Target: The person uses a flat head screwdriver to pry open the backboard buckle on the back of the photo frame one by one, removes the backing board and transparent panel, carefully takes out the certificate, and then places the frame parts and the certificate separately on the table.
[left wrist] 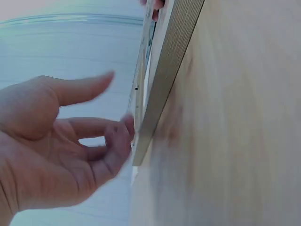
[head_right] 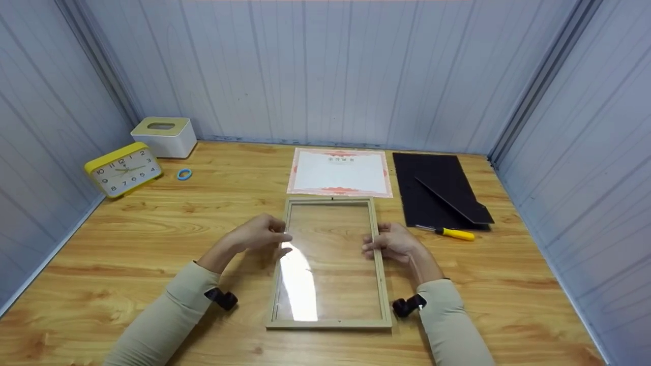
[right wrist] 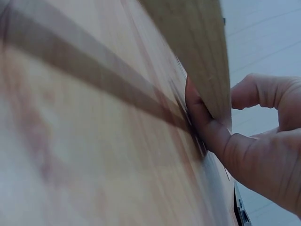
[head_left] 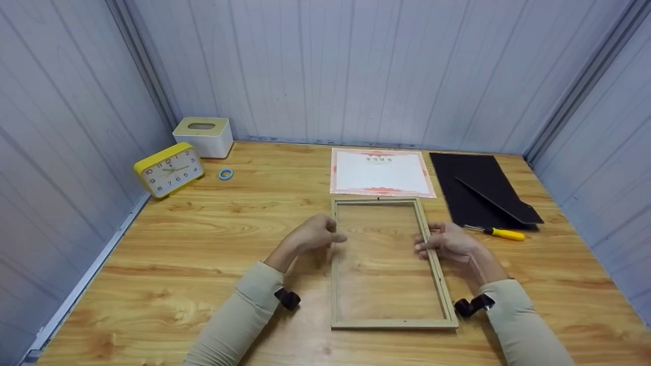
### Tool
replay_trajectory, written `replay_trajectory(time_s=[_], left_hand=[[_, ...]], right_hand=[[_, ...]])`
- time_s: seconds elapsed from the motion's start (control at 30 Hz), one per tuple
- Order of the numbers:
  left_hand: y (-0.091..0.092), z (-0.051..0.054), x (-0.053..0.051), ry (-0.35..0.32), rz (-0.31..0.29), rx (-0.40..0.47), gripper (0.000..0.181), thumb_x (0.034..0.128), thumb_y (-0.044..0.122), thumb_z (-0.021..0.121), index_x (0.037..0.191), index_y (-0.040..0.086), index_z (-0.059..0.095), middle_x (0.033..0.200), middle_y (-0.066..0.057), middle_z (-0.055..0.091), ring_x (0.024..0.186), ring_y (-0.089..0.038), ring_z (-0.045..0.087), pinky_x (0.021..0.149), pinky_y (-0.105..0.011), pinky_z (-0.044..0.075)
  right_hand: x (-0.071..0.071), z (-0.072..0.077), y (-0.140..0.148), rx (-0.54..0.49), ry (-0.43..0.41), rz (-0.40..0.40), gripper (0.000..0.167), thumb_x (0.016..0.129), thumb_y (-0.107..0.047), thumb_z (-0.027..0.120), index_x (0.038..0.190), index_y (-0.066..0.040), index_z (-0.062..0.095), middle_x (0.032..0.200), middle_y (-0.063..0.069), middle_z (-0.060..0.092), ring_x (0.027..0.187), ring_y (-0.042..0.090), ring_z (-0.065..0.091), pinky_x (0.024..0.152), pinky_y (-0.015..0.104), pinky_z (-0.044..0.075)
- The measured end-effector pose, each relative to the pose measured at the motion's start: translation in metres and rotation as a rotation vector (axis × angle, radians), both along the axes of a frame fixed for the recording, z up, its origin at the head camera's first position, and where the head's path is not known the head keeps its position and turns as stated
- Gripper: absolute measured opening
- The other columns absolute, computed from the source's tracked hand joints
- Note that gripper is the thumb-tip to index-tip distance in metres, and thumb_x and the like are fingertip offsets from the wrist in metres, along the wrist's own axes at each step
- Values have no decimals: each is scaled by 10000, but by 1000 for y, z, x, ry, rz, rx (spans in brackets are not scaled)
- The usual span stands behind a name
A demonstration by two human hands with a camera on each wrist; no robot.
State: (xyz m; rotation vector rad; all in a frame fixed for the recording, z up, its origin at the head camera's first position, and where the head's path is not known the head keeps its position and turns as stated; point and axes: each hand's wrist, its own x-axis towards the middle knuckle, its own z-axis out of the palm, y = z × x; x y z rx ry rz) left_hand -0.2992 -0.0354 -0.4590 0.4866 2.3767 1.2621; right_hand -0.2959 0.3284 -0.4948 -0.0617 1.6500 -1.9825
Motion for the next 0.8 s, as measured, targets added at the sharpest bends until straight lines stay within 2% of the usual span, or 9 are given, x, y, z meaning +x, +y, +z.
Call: replay_trajectory(time_s=[0.13,0.2,0.23,0.3,0.37,0.57,0.63,0.73,0.8], left_hand=[[3,-4,0,-160,67,190,321,945,49,678,730,50,440,771,-121,621,663,-205,643,624,-332,571],[4,-6,0,-226,88,260,127,921,-24,668,899,-69,551,817,-168,659,682,-219,676,647,-359,597],[4,-7,-1,-245,97,281,187,907,-50,669,1045,-131,572,824,-196,673,679,-227,689,647,-364,601],[4,-9,-2,-271,108,304,535,889,-82,674,1370,-168,455,853,-249,694,656,-233,698,632,-375,603],[3,-11,-3,-284,111,317,756,879,-95,683,1513,-125,271,879,-292,701,632,-237,698,614,-376,602],[1,-13,-3,-321,63,332,791,863,-103,709,1527,-82,279,908,-314,700,627,-256,710,605,-377,601],[0,-15,-3,-349,46,345,861,856,-104,718,1562,-32,230,893,-323,699,625,-271,715,607,-382,601],[-2,-17,-4,-398,28,347,1032,856,-92,727,1616,80,50,893,-319,703,633,-280,721,616,-387,601],[-3,-18,-4,-417,19,342,1064,862,-83,726,1619,118,5,896,-307,708,641,-279,724,624,-388,602]], right_hand=[[2,2,-1,26,-3,-18,665,863,194,601,1400,148,212,1072,232,596,857,307,698,777,401,593],[3,2,-2,47,5,-25,673,859,194,604,1409,161,218,1079,239,595,861,311,699,782,408,592],[3,3,-2,55,6,-27,677,860,192,603,1415,159,217,1083,239,593,864,311,699,785,411,592],[4,3,-3,61,5,-26,682,859,190,607,1422,156,223,1087,237,594,876,310,699,795,415,590],[4,3,-3,57,13,-19,674,865,195,592,1422,164,213,1097,242,589,885,315,698,811,427,585],[3,4,1,50,27,37,647,911,188,530,1446,163,166,1137,228,576,947,295,683,872,457,561],[3,5,3,59,47,67,630,940,171,502,1458,157,143,1164,229,564,971,284,674,881,463,557],[3,5,4,82,73,103,579,984,126,480,1463,151,155,1193,230,549,1001,279,659,877,466,559],[4,5,3,103,88,118,551,1002,99,475,1462,153,177,1193,227,547,1007,280,654,857,461,568]])
